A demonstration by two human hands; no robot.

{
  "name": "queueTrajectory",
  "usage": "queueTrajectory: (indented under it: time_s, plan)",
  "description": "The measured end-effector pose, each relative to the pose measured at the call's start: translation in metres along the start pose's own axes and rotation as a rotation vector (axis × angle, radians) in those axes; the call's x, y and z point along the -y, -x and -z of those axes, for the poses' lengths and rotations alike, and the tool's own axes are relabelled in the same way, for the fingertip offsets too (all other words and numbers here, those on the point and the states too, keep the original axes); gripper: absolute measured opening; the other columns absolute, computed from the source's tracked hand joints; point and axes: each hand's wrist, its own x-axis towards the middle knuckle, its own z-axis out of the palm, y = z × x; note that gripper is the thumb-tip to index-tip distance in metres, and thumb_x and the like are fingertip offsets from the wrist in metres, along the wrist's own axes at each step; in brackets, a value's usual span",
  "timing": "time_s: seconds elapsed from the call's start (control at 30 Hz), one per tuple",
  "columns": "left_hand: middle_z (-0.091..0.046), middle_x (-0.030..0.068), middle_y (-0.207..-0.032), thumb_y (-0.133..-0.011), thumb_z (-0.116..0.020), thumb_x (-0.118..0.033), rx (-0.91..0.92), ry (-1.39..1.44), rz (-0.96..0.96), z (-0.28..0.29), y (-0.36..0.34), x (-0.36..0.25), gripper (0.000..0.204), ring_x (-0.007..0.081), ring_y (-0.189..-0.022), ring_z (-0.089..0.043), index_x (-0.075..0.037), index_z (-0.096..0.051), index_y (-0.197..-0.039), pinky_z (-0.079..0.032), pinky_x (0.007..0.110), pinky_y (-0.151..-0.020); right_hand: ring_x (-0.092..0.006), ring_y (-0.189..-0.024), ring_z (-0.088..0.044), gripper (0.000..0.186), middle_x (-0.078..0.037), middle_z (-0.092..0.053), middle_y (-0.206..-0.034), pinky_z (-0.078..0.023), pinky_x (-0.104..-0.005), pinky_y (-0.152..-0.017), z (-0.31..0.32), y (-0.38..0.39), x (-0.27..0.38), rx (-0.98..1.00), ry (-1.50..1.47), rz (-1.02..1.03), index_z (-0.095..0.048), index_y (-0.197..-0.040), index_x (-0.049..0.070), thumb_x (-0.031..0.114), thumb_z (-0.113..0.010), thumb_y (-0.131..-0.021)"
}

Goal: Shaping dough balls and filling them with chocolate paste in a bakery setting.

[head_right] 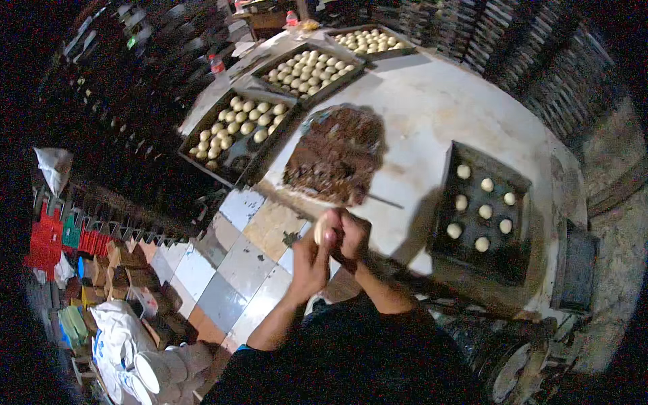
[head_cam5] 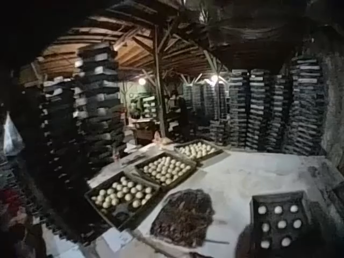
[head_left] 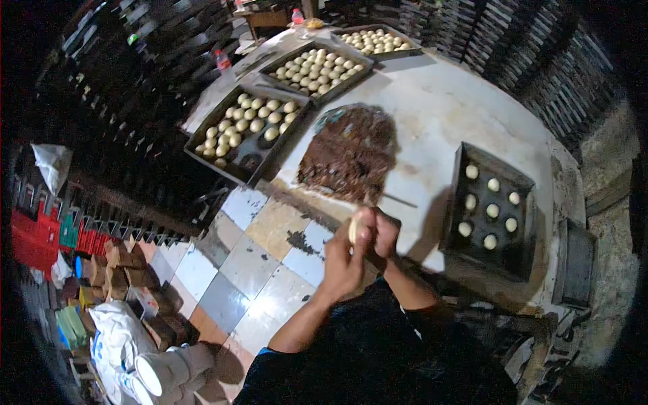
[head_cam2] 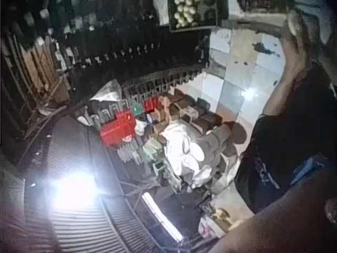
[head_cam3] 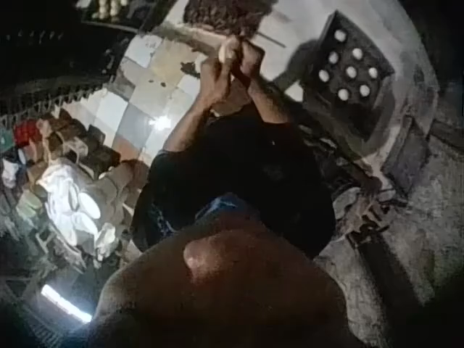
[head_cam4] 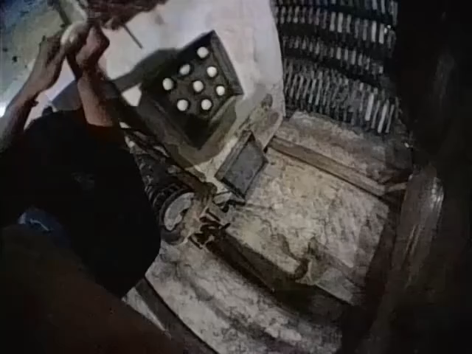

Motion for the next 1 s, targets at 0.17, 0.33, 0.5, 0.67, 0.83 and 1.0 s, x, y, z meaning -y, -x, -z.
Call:
queueTrajectory:
  time_s: [0.17, 0.33, 0.5, 0.67, 0.83, 1.0]
  plan:
    - [-0.067, 0.0121, -0.107, -0.102, -0.052, -0.027, -0.244, 0.828, 0.405, 0.096, 0.040, 0.056, 0.037, 0.0158, -0.098, -0.062, 0.007, -0.061, -0.113, -0.048, 0.032, -0.090, -0.0287, -0.092, -0.056, 0.046, -0.016, -0.059, -0.105, -0.045, -0.0382, -0.083, -0.126, -0.002, -0.011, -0.050, 1.020, 0.429, -0.063, -0.102, 0.004, 0.038, -0.032, -0.103]
    - [-0.066, 0.0099, -0.101, -0.102, -0.051, -0.031, -0.015, 0.906, 0.498, 0.117, 0.069, 0.083, 0.040, 0.0135, -0.091, -0.062, 0.006, -0.060, -0.114, -0.051, 0.030, -0.078, -0.0219, -0.084, -0.064, 0.038, -0.013, -0.064, -0.093, -0.050, -0.0347, -0.076, -0.140, 0.018, -0.036, 0.025, 0.793, 0.354, -0.062, -0.108, 0.003, 0.035, -0.044, -0.099]
    - [-0.068, 0.0109, -0.105, -0.100, -0.055, -0.032, 0.034, 0.983, 0.598, 0.121, 0.043, 0.093, 0.040, 0.0151, -0.092, -0.063, 0.005, -0.061, -0.115, -0.050, 0.027, -0.078, -0.0263, -0.089, -0.065, 0.022, -0.014, -0.068, -0.095, -0.051, -0.0375, -0.083, -0.003, -0.034, 0.002, -0.327, 1.413, 0.194, -0.063, -0.103, 0.003, -0.004, -0.056, -0.083]
    - [-0.063, 0.0120, -0.122, -0.099, -0.055, -0.028, 0.051, 0.945, 0.495, 0.106, -0.004, 0.093, 0.039, 0.0195, -0.107, -0.061, 0.004, -0.061, -0.120, -0.047, 0.033, -0.091, -0.0348, -0.109, -0.057, 0.031, -0.019, -0.060, -0.118, -0.043, -0.0415, -0.098, 0.105, -0.041, -0.006, -0.512, 1.936, 0.104, -0.060, -0.114, 0.000, 0.005, -0.061, -0.083]
    - [-0.057, 0.0134, -0.134, -0.101, -0.050, -0.023, -0.020, 0.848, 0.467, 0.103, -0.062, 0.096, 0.042, 0.0251, -0.119, -0.056, 0.005, -0.052, -0.132, -0.041, 0.043, -0.106, -0.0339, -0.105, -0.058, 0.037, -0.017, -0.062, -0.108, -0.043, -0.0415, -0.092, 0.138, -0.031, 0.006, -0.043, 2.044, 0.394, -0.059, -0.121, 0.002, 0.004, -0.059, -0.084]
    - [-0.052, 0.0163, -0.137, -0.099, -0.049, -0.029, -0.054, 0.747, 0.408, 0.080, -0.108, 0.105, 0.051, 0.0285, -0.123, -0.053, 0.004, -0.045, -0.139, -0.041, 0.043, -0.106, -0.0398, -0.086, -0.060, 0.051, -0.023, -0.060, -0.100, -0.050, -0.0472, -0.072, 0.158, -0.063, 0.052, -0.282, 1.698, 0.041, -0.055, -0.127, 0.002, -0.012, -0.052, -0.078]
